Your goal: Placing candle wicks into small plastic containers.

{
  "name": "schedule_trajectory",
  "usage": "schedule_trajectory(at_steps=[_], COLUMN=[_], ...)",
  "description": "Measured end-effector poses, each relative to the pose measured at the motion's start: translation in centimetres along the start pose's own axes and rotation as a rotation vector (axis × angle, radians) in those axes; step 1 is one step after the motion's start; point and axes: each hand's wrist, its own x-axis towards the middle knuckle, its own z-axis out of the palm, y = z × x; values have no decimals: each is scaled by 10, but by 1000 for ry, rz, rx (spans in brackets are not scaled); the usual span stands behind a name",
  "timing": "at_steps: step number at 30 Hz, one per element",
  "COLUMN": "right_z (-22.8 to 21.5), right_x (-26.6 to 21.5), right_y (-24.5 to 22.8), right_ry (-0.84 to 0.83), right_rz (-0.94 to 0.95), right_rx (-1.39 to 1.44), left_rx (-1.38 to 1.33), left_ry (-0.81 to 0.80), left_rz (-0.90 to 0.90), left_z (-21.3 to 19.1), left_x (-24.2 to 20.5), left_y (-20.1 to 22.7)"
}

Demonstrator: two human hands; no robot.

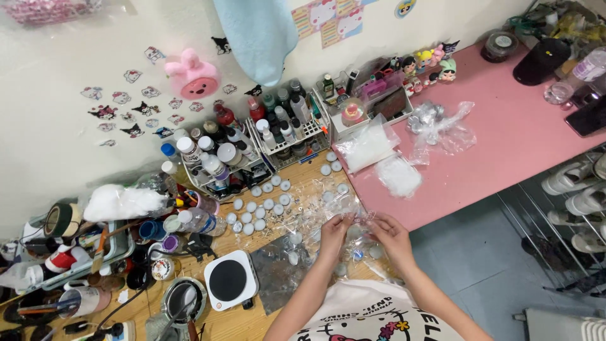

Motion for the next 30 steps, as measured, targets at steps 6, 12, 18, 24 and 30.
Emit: schedule_trajectory(at_steps=[6, 12, 18, 24, 30], right_z=[-1, 14, 75, 89, 91], right_x=[5, -7, -38, -42, -31], right_y=[33, 51, -29, -32, -34], right_ry=[-105, -45, -55, -411, -314], right_rz=[102, -50, -881, -1013, -428], right_rx=[-179, -276, -969, -1061, -597], left_rx=[-95, -60, -147, -154, -149], left_ry=[18, 140, 17, 154, -6], left_rz=[146, 372, -90, 189, 149], left_z=[-40, -72, -71, -91, -100], left_x=[-3, -7, -82, -38, -39], left_y=[-31, -53, 29, -30, -21])
